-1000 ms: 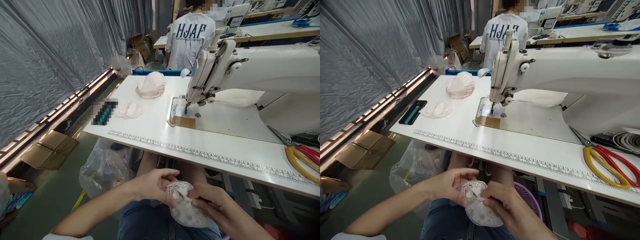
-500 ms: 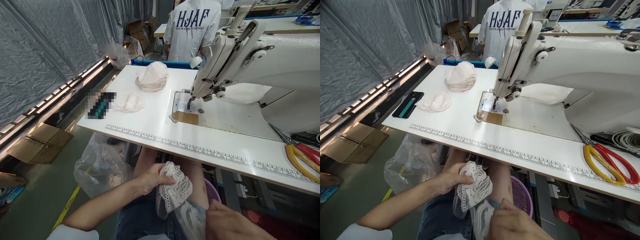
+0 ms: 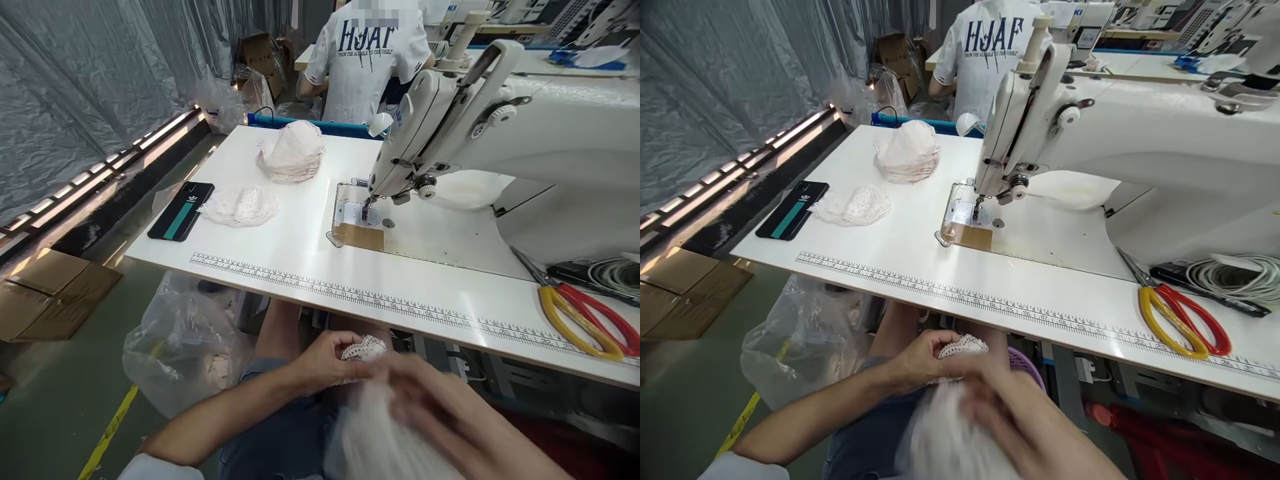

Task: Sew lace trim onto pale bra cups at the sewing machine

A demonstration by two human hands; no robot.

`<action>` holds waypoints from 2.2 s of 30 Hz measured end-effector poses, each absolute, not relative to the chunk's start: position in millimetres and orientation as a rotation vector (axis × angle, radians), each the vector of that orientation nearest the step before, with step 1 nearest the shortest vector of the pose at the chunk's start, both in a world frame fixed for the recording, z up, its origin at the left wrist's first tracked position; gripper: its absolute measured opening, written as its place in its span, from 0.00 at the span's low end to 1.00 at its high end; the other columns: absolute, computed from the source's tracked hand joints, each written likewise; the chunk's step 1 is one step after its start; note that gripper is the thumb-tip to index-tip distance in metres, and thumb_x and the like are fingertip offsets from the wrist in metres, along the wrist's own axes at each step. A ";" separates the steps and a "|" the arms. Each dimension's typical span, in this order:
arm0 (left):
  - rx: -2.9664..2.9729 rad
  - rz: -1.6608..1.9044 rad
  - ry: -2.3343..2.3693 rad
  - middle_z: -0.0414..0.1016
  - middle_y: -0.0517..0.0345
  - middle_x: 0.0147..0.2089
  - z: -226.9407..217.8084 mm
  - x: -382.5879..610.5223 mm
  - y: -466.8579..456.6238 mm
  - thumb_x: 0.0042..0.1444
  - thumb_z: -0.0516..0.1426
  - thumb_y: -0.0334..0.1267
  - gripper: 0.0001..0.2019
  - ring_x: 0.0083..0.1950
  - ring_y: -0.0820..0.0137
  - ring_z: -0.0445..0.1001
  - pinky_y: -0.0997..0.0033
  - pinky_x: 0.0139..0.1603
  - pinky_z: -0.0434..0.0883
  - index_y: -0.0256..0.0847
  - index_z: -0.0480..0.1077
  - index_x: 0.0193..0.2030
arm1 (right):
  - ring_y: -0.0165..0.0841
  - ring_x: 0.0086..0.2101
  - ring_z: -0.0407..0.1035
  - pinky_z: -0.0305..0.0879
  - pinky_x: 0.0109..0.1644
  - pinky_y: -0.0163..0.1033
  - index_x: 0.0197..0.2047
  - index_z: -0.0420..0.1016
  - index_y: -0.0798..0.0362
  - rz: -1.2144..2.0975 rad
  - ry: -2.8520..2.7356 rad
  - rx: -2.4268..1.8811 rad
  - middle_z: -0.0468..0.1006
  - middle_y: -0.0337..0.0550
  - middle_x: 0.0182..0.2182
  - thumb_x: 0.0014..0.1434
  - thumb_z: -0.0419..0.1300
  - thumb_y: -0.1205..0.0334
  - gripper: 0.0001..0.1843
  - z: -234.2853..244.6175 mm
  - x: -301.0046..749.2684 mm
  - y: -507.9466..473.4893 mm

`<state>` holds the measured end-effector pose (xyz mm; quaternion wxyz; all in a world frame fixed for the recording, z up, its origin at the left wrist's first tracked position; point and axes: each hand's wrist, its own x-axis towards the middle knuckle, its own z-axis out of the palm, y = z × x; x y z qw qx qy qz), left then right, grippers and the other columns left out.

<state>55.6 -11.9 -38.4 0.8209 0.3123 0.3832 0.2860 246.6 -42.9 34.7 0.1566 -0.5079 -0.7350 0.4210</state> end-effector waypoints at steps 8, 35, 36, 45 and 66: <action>0.683 0.647 0.712 0.77 0.52 0.41 -36.6 56.2 -27.2 0.38 0.70 0.40 0.22 0.42 0.68 0.72 0.70 0.47 0.66 0.36 0.75 0.42 | 0.36 0.35 0.72 0.67 0.35 0.36 0.53 0.63 0.50 1.391 -1.938 -1.587 0.79 0.42 0.35 0.65 0.50 0.52 0.17 18.8 238.3 -34.9; 1.531 0.449 0.777 0.73 0.50 0.49 3.2 17.1 -14.5 0.59 0.54 0.39 0.12 0.51 0.63 0.69 0.64 0.56 0.59 0.40 0.76 0.44 | 0.28 0.27 0.62 0.58 0.29 0.33 0.35 0.70 0.52 1.839 -1.426 -1.411 0.69 0.36 0.26 0.61 0.56 0.48 0.15 15.6 239.2 -36.8; 1.567 0.434 0.826 0.74 0.51 0.45 3.8 17.9 -14.6 0.57 0.57 0.41 0.12 0.48 0.64 0.69 0.65 0.54 0.59 0.40 0.76 0.44 | 0.28 0.26 0.61 0.58 0.29 0.32 0.35 0.70 0.51 1.810 -1.434 -1.422 0.68 0.35 0.25 0.61 0.55 0.48 0.15 14.7 239.4 -37.2; 1.451 0.370 0.820 0.68 0.61 0.29 -3.5 24.6 -8.2 0.50 0.62 0.40 0.08 0.32 0.75 0.65 0.78 0.32 0.59 0.36 0.74 0.31 | 0.37 0.45 0.65 0.65 0.42 0.36 0.41 0.69 0.49 1.555 -1.912 -1.397 0.68 0.45 0.44 0.62 0.56 0.53 0.09 9.3 244.1 -38.2; 1.396 0.211 0.716 0.71 0.60 0.30 0.0 13.5 0.2 0.49 0.63 0.49 0.16 0.31 0.75 0.66 0.80 0.30 0.60 0.36 0.76 0.36 | 0.27 0.25 0.55 0.53 0.27 0.31 0.31 0.64 0.51 1.869 -1.575 -1.330 0.63 0.33 0.24 0.59 0.58 0.50 0.14 6.2 244.1 -38.8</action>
